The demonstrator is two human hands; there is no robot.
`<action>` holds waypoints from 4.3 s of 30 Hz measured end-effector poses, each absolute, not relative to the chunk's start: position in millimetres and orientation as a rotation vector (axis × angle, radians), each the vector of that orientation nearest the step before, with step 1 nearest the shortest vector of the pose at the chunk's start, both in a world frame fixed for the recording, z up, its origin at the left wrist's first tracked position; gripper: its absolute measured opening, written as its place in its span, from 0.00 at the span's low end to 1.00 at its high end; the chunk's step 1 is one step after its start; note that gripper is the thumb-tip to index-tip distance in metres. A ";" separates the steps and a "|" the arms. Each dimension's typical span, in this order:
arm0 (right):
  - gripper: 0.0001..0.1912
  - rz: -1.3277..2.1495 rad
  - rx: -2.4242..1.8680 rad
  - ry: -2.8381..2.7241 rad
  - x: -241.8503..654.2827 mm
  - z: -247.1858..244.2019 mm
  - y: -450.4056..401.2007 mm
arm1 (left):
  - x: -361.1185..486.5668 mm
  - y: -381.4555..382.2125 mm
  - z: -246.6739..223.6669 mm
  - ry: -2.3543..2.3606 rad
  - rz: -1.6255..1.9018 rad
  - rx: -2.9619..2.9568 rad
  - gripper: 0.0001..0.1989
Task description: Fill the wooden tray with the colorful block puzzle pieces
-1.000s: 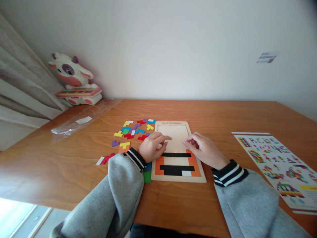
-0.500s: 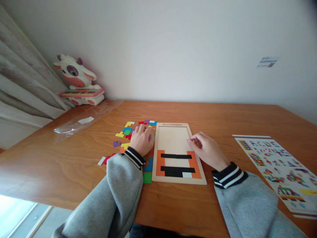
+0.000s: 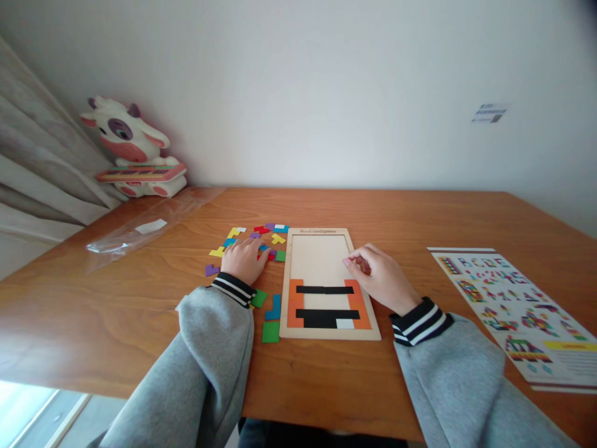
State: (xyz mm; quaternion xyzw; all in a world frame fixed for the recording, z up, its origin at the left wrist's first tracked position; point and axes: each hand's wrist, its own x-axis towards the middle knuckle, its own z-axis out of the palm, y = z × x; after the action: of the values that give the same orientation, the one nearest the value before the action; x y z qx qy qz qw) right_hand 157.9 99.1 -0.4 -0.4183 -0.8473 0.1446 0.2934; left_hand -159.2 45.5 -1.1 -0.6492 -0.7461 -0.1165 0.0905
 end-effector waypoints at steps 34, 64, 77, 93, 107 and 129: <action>0.12 0.372 -1.068 -2.302 155.0 2.5 95.2 | -166.5 48.9 -5.6 -2.116 -0.436 -2.046 0.16; 0.10 0.403 -1.045 -2.324 154.2 3.8 93.3 | -157.7 48.2 -5.4 -1.867 -0.577 -2.287 0.17; 0.11 0.379 -1.038 -2.329 153.7 4.4 93.4 | -155.3 46.3 -5.5 -1.936 -0.421 -2.298 0.18; 0.12 0.399 -1.068 -2.343 153.7 5.0 91.8 | -166.7 42.6 10.7 -2.037 -0.446 -2.034 0.15; 0.09 0.385 -1.054 -2.351 152.7 4.3 92.3 | -194.3 46.8 -6.3 -1.900 -0.355 -2.302 0.23; 0.08 0.418 -1.074 -2.370 152.6 1.3 92.8 | -175.1 39.1 6.9 -2.224 -0.035 -1.962 0.18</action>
State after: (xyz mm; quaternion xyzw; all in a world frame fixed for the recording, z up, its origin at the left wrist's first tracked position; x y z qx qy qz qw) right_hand 152.6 92.8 1.3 -0.3945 -0.8707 0.1535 0.2505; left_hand -175.1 39.1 6.9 -0.6589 -0.7470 -0.0117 0.0877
